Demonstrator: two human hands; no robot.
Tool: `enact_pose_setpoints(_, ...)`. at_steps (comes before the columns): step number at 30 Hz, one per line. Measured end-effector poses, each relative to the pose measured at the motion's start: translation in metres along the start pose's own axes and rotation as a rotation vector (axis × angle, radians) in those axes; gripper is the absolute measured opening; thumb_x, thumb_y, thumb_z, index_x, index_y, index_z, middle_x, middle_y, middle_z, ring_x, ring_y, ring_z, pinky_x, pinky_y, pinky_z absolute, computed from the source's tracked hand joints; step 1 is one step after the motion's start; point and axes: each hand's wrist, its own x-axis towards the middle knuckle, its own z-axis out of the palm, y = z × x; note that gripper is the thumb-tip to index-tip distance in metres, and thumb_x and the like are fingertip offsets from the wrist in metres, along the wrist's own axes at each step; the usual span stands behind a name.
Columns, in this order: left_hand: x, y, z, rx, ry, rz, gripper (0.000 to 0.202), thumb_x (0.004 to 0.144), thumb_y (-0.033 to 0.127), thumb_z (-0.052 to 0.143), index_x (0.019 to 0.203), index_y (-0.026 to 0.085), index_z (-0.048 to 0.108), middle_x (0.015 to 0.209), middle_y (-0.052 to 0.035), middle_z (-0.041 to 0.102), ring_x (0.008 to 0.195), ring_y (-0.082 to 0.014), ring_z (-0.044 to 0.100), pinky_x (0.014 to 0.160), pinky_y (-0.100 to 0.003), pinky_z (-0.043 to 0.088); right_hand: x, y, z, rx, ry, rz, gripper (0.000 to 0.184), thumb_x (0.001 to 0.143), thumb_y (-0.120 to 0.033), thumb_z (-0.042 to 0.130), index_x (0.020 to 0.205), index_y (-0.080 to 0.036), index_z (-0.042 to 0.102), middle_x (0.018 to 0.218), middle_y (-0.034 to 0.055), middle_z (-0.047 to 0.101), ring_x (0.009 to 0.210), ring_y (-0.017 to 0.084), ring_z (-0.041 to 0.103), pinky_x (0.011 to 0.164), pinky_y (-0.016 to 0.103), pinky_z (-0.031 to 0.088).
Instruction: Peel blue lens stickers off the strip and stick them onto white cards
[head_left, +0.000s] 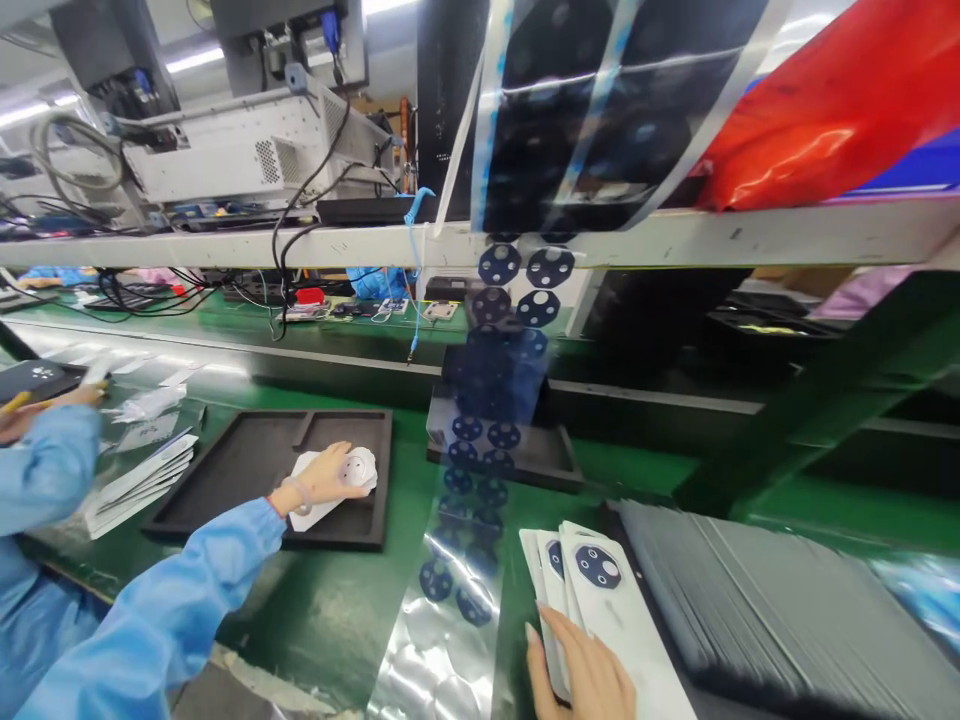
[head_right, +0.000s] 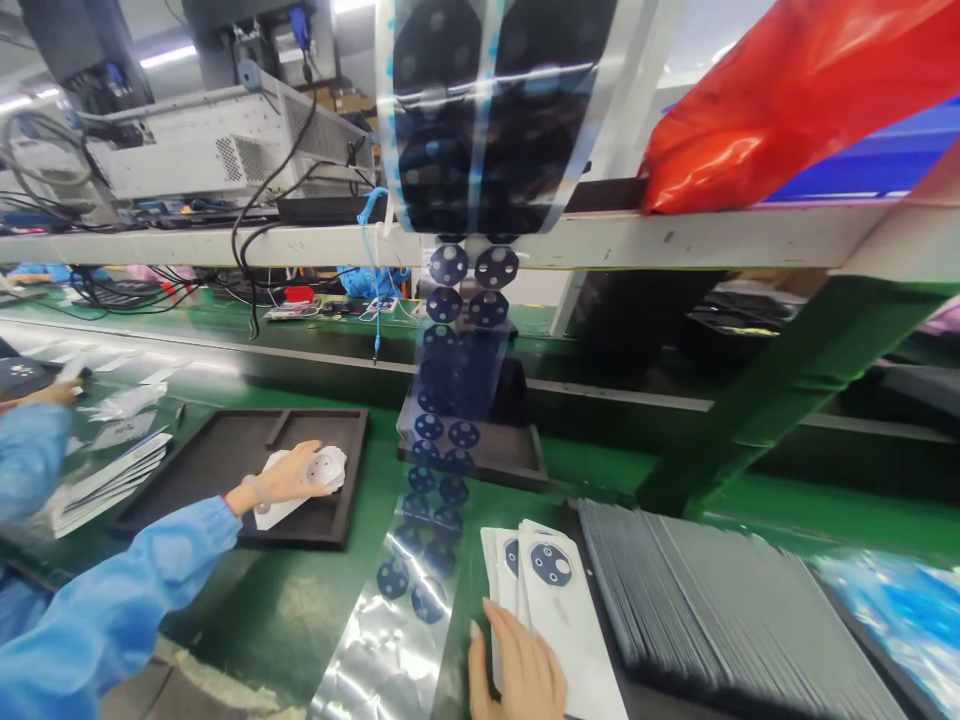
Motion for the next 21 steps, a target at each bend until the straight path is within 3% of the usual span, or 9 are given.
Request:
enact_pose_setpoints(3,-0.02,-0.008,0.015,-0.019,0.092,-0.015,0.088,0.057,0.044,0.08,0.132,0.012,0.047,0.142,-0.022,0.049,0.136,-0.0411,0.042,0.115,-0.05,0.03,0.019,-0.014,0.004,0.079,-0.146,-0.092,0.039,0.096,-0.042,0.048,0.129,-0.02,0.054,0.125,0.0123,0.065,0.113,0.029,0.062,0.096,0.043,0.048)
enact_pose_setpoints(6,-0.028,-0.012,0.024,-0.051,0.187,-0.033,0.078,0.062,0.039,0.077,0.131,0.016,0.048,0.14,-0.018,0.052,0.134,-0.0383,0.045,0.115,-0.048,0.032,0.036,-0.019,0.016,0.139,-0.368,-0.191,0.055,0.096,-0.042,0.048,0.147,-0.022,0.037,0.147,0.0106,0.048,0.13,0.029,0.051,0.104,0.045,0.046)
enact_pose_setpoints(8,-0.029,-0.014,0.027,-0.078,0.243,-0.049,0.076,0.063,0.038,0.077,0.13,0.016,0.049,0.14,-0.017,0.053,0.133,-0.0372,0.046,0.115,-0.045,0.034,0.039,-0.017,0.025,0.174,-0.458,-0.234,0.06,0.097,-0.039,0.048,0.151,-0.024,0.028,0.151,0.0103,0.042,0.132,0.028,0.049,0.107,0.047,0.045)
enact_pose_setpoints(11,-0.031,-0.014,0.026,-0.118,0.324,-0.076,0.077,0.061,0.037,0.079,0.129,0.017,0.049,0.135,-0.0158,0.056,0.129,-0.0381,0.049,0.112,-0.045,0.037,0.034,-0.01,0.033,0.217,-0.515,-0.217,0.061,0.098,-0.04,0.046,0.153,-0.024,0.024,0.151,0.0109,0.042,0.131,0.026,0.051,0.106,0.045,0.048)
enact_pose_setpoints(14,-0.039,-0.007,0.022,-0.144,0.437,-0.119,0.082,0.064,0.04,0.077,0.134,0.018,0.042,0.137,-0.0154,0.053,0.13,-0.0398,0.047,0.111,-0.051,0.036,0.026,-0.009,0.033,0.24,-0.502,-0.168,0.058,0.099,-0.039,0.045,0.152,-0.023,0.027,0.149,0.0107,0.046,0.131,0.025,0.052,0.103,0.042,0.051)
enact_pose_setpoints(18,-0.06,0.033,0.018,-0.24,0.634,-0.087,0.091,0.064,0.048,0.078,0.139,0.019,0.034,0.135,-0.0146,0.049,0.129,-0.0372,0.046,0.11,-0.051,0.036,0.025,-0.015,0.03,0.234,-0.419,-0.11,0.047,0.098,-0.036,0.046,0.142,-0.021,0.043,0.137,0.011,0.059,0.121,0.026,0.06,0.096,0.039,0.055)
enact_pose_setpoints(21,-0.078,0.084,0.019,-0.394,0.606,0.072,0.076,0.064,0.047,0.079,0.128,0.022,0.045,0.124,-0.0107,0.054,0.12,-0.0324,0.052,0.105,-0.047,0.04,0.031,-0.02,0.028,0.186,-0.378,-0.097,0.034,0.097,-0.036,0.047,0.126,-0.021,0.056,0.128,0.0109,0.065,0.104,0.026,0.067,0.087,0.04,0.057)
